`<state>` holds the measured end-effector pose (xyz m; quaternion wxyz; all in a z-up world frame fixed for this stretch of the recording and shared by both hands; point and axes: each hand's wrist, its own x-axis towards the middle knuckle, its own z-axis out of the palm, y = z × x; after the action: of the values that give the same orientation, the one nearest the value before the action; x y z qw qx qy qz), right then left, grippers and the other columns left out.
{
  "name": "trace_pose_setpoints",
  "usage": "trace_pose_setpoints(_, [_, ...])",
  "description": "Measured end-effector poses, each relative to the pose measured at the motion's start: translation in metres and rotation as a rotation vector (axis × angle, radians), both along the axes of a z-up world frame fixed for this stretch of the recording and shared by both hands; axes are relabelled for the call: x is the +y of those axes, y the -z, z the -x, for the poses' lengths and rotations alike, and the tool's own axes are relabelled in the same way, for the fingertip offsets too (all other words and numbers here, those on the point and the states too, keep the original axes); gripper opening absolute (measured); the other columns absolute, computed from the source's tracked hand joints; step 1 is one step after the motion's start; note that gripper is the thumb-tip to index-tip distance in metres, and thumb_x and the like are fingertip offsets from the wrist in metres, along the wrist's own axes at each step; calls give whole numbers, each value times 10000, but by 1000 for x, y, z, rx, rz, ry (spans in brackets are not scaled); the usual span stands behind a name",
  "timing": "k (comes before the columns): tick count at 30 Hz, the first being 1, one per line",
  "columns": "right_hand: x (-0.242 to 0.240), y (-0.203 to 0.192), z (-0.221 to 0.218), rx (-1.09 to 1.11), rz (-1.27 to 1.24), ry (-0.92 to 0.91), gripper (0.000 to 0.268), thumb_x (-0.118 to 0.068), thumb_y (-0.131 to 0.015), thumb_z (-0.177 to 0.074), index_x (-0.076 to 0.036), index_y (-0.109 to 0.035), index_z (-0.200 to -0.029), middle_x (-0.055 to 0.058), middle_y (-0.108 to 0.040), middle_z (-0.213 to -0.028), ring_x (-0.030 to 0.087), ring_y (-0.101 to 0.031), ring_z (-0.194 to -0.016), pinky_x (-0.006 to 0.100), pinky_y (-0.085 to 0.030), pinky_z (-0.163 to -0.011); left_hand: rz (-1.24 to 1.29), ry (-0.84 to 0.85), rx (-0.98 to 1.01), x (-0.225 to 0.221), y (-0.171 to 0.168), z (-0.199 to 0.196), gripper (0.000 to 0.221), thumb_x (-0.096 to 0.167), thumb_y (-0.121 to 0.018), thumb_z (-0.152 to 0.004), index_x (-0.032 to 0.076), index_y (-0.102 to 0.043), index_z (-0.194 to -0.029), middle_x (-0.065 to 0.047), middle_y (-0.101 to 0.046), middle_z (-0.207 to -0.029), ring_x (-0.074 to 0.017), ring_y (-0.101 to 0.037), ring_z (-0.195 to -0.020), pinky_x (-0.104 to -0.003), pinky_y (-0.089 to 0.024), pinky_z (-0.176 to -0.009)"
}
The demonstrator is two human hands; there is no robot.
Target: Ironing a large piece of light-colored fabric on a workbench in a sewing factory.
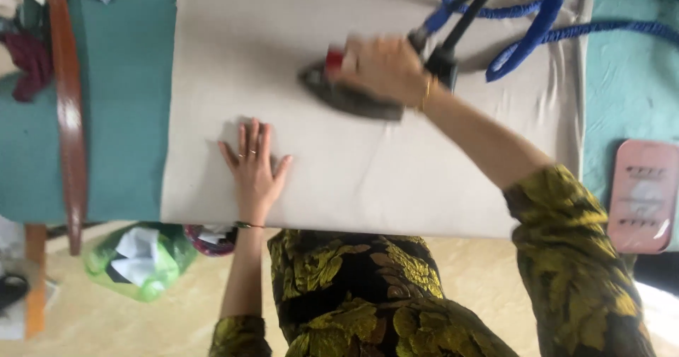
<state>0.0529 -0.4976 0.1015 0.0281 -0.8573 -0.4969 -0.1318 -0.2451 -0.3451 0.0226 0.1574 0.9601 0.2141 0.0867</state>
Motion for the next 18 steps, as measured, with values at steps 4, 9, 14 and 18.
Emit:
trace_pose_setpoints(4, [-61,-24,92,-139,-97,-219,386,-692,-587,-830,-329,-599,-699,-64,-513,-462,187,-539,-413,376,-476,-505,-31,-2,-76,-1,-9,-3,742,499,-618,-978,85,-444,-1569,-166,-428,-1634,-386,-341,-1521,-736,-87,-1187])
trace_pose_setpoints(9, [-175,16,118,25,-194,-381,674,-835,-580,-822,-222,-718,-1068,-7,-570,-602,193,-643,-587,359,-542,-702,-29,-36,-79,-7,-6,1,753,550,-607,-985,108,-448,-1574,-127,-370,-1672,-343,-284,-1550,-694,-57,-1222])
trace_pose_setpoints(14, [-216,-2,81,234,-52,-242,627,-763,-712,-801,-157,-698,-962,10,-695,-576,172,-698,-532,338,-526,-660,-51,-56,-50,-6,-3,-2,797,640,-515,-987,123,-437,-1588,-106,-324,-1700,-328,-260,-1564,-690,-47,-1230])
trace_pose_setpoints(18, [-191,-27,13,-4,28,-117,530,-756,-650,-843,-228,-678,-879,2,-594,-490,204,-639,-491,344,-530,-579,-42,-56,-25,-3,-3,-1,807,622,-528,-992,101,-410,-1597,-139,-333,-1692,-324,-256,-1565,-682,-43,-1230])
